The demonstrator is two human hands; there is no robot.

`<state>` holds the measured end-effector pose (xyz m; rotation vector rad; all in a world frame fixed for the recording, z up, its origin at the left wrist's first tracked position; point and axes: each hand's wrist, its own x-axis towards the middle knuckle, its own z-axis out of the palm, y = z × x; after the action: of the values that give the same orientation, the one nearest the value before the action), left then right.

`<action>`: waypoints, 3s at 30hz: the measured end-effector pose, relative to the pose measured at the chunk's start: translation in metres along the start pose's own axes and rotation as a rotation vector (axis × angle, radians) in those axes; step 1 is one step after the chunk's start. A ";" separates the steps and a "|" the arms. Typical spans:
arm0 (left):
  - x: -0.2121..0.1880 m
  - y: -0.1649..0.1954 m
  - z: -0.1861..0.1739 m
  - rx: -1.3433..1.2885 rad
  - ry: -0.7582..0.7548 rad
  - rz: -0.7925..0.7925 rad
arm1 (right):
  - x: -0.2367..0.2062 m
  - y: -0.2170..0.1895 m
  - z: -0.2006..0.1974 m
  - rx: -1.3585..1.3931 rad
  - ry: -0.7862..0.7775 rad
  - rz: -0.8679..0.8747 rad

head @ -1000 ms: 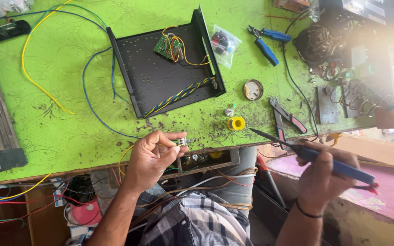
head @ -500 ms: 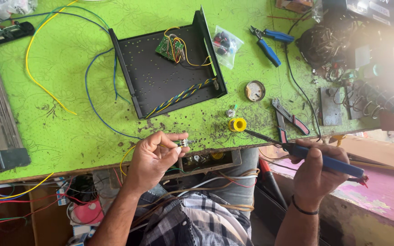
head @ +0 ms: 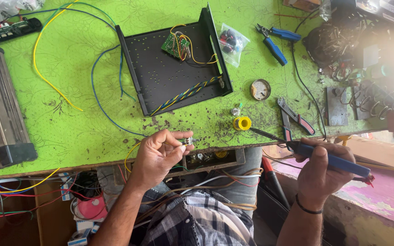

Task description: The person sits at a cluttered workbench and solders a small electronic component, holding the part and wire in one hand while applying a soldering iron with the other. They strip and position colored wires, tin the joint, and repeatedly reposition the component while working on the connection.

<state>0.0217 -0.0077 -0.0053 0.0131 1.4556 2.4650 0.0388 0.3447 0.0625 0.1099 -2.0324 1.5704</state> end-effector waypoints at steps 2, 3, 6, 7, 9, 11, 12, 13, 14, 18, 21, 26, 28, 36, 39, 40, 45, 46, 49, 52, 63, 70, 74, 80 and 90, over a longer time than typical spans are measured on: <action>0.000 0.001 0.000 0.004 0.002 0.000 | 0.000 0.000 0.001 -0.007 0.002 0.002; 0.000 0.001 0.000 0.005 0.002 0.000 | 0.000 -0.001 0.001 -0.011 0.002 0.004; 0.000 0.002 0.000 0.013 0.006 -0.006 | 0.000 -0.002 0.001 -0.015 -0.002 0.006; 0.000 0.002 0.000 0.004 0.002 0.001 | 0.001 -0.002 0.001 -0.008 -0.004 0.003; -0.001 0.001 0.000 -0.016 -0.005 0.014 | 0.000 -0.001 0.001 -0.005 -0.008 -0.005; -0.001 0.000 0.000 -0.002 -0.005 0.011 | -0.001 -0.001 0.001 -0.005 -0.008 -0.015; 0.000 0.000 0.000 0.006 -0.003 0.011 | -0.001 -0.002 0.001 -0.001 -0.006 -0.018; 0.000 0.000 -0.001 0.004 -0.006 0.014 | -0.002 -0.003 0.001 0.010 -0.002 -0.019; 0.000 -0.001 -0.001 0.003 -0.007 0.016 | -0.002 -0.006 0.000 0.000 0.011 -0.020; 0.001 0.001 -0.003 0.017 -0.024 0.035 | -0.002 -0.027 0.002 -0.389 0.047 -0.184; 0.002 0.003 -0.003 0.026 -0.036 0.039 | -0.008 -0.046 0.018 -0.633 0.029 -0.385; 0.001 0.004 -0.003 0.024 -0.033 0.058 | -0.040 -0.052 0.064 0.201 -0.015 -0.155; -0.001 0.004 -0.003 0.024 -0.026 0.045 | -0.040 -0.054 0.067 0.107 -0.188 -0.123; -0.001 0.009 -0.008 0.001 -0.053 0.063 | -0.032 -0.053 0.077 -0.004 -0.312 -0.167; -0.001 0.010 -0.009 0.017 -0.050 0.062 | -0.032 -0.054 0.081 0.008 -0.310 -0.172; -0.001 0.010 -0.009 0.026 -0.049 0.061 | -0.032 -0.053 0.081 0.010 -0.309 -0.174; -0.002 0.011 -0.009 0.030 -0.047 0.067 | -0.035 -0.051 0.081 0.042 -0.321 -0.142; -0.002 0.011 -0.009 0.035 -0.046 0.063 | -0.035 -0.051 0.081 0.036 -0.325 -0.136; -0.002 0.011 -0.009 0.040 -0.048 0.063 | -0.035 -0.050 0.081 0.016 -0.316 -0.139; -0.002 0.011 -0.009 0.021 -0.051 0.063 | -0.034 -0.050 0.081 0.055 -0.302 -0.133; -0.002 0.014 -0.006 -0.008 -0.059 0.086 | -0.035 -0.051 0.077 0.098 -0.171 -0.146; -0.002 0.012 -0.007 0.067 -0.046 0.088 | -0.038 -0.049 0.073 0.027 -0.202 -0.162; -0.002 0.009 -0.008 0.022 -0.056 0.089 | -0.035 -0.049 0.077 0.005 -0.160 -0.291; 0.000 0.018 -0.011 -0.182 -0.027 -0.104 | -0.034 -0.066 0.097 -0.070 -0.237 -0.339; -0.013 0.037 0.009 -0.349 -0.099 -0.142 | -0.021 -0.041 0.132 -0.422 -0.603 -0.447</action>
<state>0.0270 -0.0200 0.0323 -0.0358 0.9383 2.5249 0.0226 0.2064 0.0675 0.8971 -2.5083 0.8655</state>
